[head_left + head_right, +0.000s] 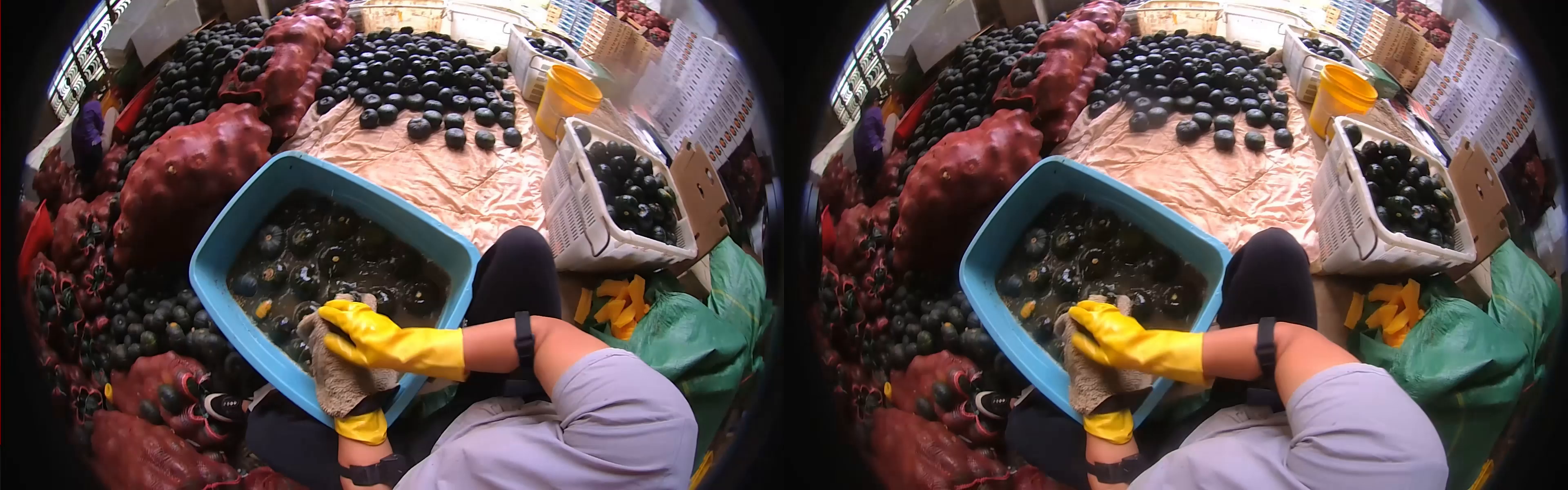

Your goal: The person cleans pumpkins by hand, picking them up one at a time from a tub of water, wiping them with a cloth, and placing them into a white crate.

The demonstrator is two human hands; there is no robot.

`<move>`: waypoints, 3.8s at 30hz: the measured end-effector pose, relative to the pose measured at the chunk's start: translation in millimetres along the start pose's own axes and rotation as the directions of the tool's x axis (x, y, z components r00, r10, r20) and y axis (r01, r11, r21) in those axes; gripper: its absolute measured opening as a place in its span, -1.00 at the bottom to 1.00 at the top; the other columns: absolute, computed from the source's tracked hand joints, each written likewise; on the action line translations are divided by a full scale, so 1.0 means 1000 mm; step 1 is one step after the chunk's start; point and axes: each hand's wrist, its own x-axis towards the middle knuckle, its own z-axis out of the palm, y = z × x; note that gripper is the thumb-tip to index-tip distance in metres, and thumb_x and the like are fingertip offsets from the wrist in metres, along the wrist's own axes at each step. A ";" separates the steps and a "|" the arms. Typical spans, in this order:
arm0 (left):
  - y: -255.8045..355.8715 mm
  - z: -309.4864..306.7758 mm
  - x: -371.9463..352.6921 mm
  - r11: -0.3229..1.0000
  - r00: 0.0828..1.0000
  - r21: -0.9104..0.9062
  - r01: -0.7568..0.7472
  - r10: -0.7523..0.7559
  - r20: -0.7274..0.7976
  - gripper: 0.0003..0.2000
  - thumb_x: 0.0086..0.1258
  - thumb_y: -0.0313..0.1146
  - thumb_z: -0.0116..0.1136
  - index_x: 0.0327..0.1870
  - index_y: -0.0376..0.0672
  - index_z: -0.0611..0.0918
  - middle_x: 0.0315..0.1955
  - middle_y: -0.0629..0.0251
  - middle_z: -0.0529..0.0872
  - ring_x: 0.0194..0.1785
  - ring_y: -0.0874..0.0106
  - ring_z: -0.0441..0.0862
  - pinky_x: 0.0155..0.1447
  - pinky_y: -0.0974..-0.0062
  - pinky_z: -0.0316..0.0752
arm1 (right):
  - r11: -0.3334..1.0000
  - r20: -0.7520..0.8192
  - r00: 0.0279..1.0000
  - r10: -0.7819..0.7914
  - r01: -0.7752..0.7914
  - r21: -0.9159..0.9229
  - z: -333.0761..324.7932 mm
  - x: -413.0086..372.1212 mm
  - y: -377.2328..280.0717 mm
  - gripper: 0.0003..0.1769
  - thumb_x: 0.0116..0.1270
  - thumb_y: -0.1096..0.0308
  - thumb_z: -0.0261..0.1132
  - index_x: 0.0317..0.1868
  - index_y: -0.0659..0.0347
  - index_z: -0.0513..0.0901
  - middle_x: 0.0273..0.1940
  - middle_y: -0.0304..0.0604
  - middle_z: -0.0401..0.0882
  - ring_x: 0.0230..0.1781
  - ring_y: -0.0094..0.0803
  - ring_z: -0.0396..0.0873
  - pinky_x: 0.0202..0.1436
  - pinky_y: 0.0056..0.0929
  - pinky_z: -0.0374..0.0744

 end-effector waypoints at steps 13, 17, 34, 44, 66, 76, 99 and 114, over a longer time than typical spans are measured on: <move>-0.006 -0.003 -0.029 0.929 0.923 -0.326 0.177 -0.272 -0.274 -0.38 0.32 -0.43 0.50 0.41 -0.15 0.52 0.19 0.10 0.75 0.22 0.14 0.75 0.36 0.27 0.63 | 0.947 0.583 0.750 0.312 -0.202 -0.248 -0.059 0.034 -0.019 -0.13 0.36 0.25 0.57 0.64 0.07 0.43 0.40 0.19 0.59 0.44 0.22 0.54 0.57 -0.03 0.50; -0.028 -0.021 -0.028 0.489 0.890 -0.829 0.270 -0.455 0.021 -0.34 0.18 -0.40 0.58 0.36 -0.17 0.58 0.15 0.04 0.76 0.23 0.03 0.75 0.36 0.21 0.63 | 0.858 0.649 0.670 0.360 -0.512 0.052 -0.056 0.025 -0.008 -0.21 0.38 0.15 0.60 0.54 0.06 0.48 0.36 -0.05 0.64 0.40 -0.18 0.63 0.48 -0.27 0.56; -0.009 -0.018 -0.026 0.934 0.911 -0.338 0.115 -0.234 -0.339 -0.40 0.12 -0.49 0.51 0.26 -0.19 0.60 0.15 -0.05 0.75 0.24 -0.08 0.73 0.40 0.12 0.59 | 0.728 0.551 0.732 0.401 -0.620 0.293 -0.016 -0.009 0.029 -0.12 0.32 0.19 0.64 0.59 0.07 0.47 0.44 0.19 0.56 0.37 0.11 0.65 0.39 -0.09 0.67; 0.005 -0.035 -0.022 0.879 0.922 -0.466 0.105 -0.261 -0.285 -0.59 0.26 -0.51 0.40 0.15 -0.22 0.61 0.08 0.00 0.77 0.15 0.06 0.77 0.34 0.18 0.64 | 0.720 0.619 0.706 0.344 -0.621 0.309 -0.040 0.008 -0.009 -0.17 0.54 0.01 0.47 0.64 0.18 0.36 0.41 0.22 0.59 0.38 0.03 0.68 0.37 -0.14 0.66; -0.042 -0.012 -0.015 -0.481 0.725 -0.870 0.103 -0.563 0.397 -0.64 0.67 -0.09 0.13 -0.09 -0.25 0.74 -0.41 0.50 0.59 -0.43 0.63 0.43 -0.42 0.69 0.34 | 0.481 0.075 0.687 0.722 -0.577 0.660 -0.179 0.018 -0.002 -0.27 0.33 0.09 0.62 0.41 0.16 0.58 0.08 -0.14 0.76 0.10 -0.28 0.76 0.25 -0.24 0.71; -0.049 -0.019 -0.016 -0.233 0.621 -0.972 0.006 -0.761 0.187 -0.61 0.72 -0.16 0.04 0.15 -0.34 0.73 -0.30 0.25 0.74 -0.26 0.39 0.70 -0.13 0.45 0.73 | 0.870 -0.520 0.735 0.435 -0.195 0.452 -0.323 0.047 0.047 -0.50 0.49 0.25 0.52 0.36 0.18 0.65 0.20 -0.05 0.77 0.22 -0.16 0.74 0.39 -0.12 0.70; -0.046 0.005 -0.008 0.038 0.570 -0.994 0.099 -0.821 0.025 -0.71 0.68 -0.17 0.15 0.08 -0.21 0.74 -0.19 0.38 0.74 -0.20 0.46 0.61 -0.11 0.50 0.53 | 0.758 0.531 0.737 0.418 -0.605 0.243 -0.056 0.006 0.042 -0.27 0.45 0.01 0.59 0.52 0.04 0.59 0.38 -0.02 0.66 0.41 -0.26 0.61 0.49 -0.24 0.55; 0.037 -0.025 -0.010 0.978 0.977 -0.020 0.207 -0.208 -0.057 -0.47 0.48 -0.23 0.40 0.38 -0.19 0.50 0.18 0.12 0.76 0.24 0.20 0.76 0.37 0.22 0.64 | 0.970 -0.177 0.960 0.217 -0.232 -0.071 -0.014 0.012 0.024 -0.35 0.39 0.16 0.60 0.42 0.15 0.62 0.40 0.19 0.61 0.45 0.12 0.55 0.57 0.00 0.48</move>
